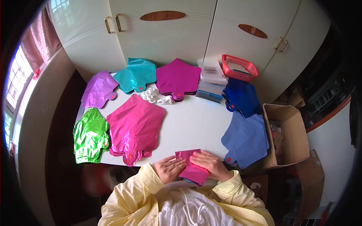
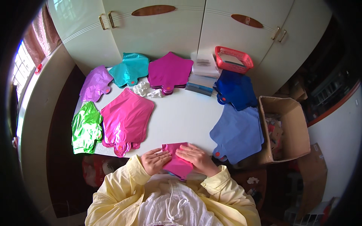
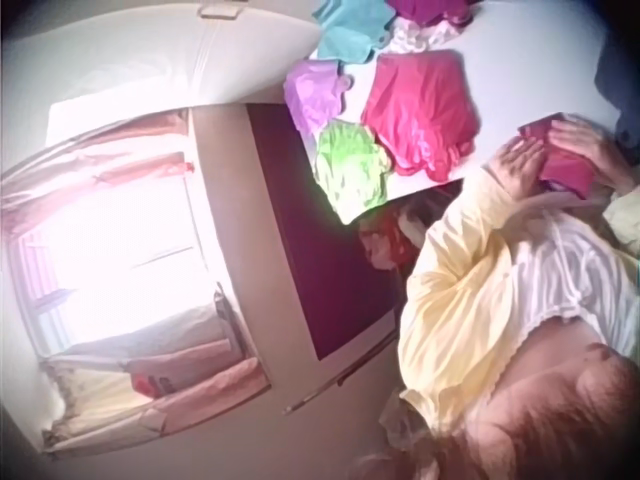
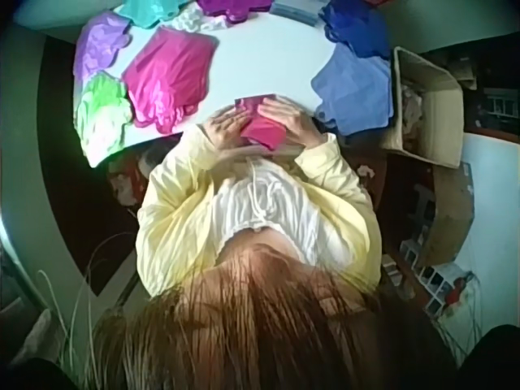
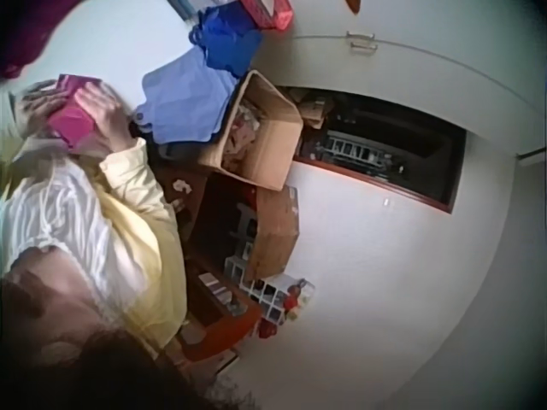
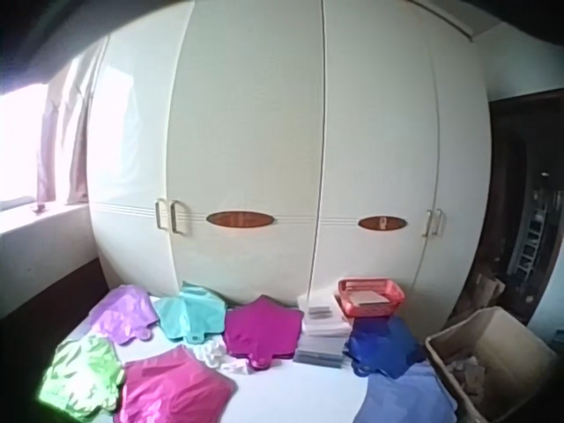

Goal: Folding colored plastic sheets and placing them into clear bags with cardboard header inserts.

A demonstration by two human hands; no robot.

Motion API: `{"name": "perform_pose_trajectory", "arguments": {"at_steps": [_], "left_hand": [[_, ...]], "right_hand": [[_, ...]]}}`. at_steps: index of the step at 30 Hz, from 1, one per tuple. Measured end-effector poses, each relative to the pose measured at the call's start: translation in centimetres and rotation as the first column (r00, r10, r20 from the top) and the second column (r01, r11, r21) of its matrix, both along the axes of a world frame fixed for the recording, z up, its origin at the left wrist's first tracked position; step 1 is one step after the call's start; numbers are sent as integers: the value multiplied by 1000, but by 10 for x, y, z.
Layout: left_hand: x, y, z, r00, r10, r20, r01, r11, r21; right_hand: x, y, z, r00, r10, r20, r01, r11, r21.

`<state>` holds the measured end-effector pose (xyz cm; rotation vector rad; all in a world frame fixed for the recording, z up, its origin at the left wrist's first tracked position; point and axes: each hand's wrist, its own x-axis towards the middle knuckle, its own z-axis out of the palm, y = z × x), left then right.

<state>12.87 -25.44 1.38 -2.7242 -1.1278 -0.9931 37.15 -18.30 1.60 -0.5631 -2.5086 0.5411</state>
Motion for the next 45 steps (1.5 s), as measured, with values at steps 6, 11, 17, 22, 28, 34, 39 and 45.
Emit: {"name": "perform_pose_trajectory", "arguments": {"at_steps": [6, 11, 17, 22, 28, 34, 39, 45], "left_hand": [[1, -9, 27, 835, 375, 402, -78, 804, -589], [4, -6, 14, 575, 561, 595, 105, 671, -734], [2, -4, 8, 526, 569, 632, 174, 655, -735], [2, -3, 5, 538, 554, 635, 178, 662, -728], [8, -2, 2, 545, 579, 607, 79, 684, -725], [11, -2, 2, 534, 599, 597, 56, 679, -732], [11, -1, 2, 555, 604, 572, 61, 656, -752], [13, 2, 4, 524, 612, 593, 115, 639, -761]], "right_hand": [[-8, -12, 17, 944, -312, -103, 195, 785, -588], [-18, -10, 20, 911, -332, -246, 14, 619, -785], [-7, -3, 15, 831, -369, -417, -286, 358, -889], [-10, -2, 14, 830, -376, -412, -246, 417, -875], [-23, -11, -3, 745, -536, -397, 19, 612, -790], [-24, -19, 9, 651, -581, -488, -33, 621, -783], [-24, -16, 2, 738, -531, -417, 140, 725, -674], [-26, -14, 3, 671, -605, -428, 43, 609, -792]]}}
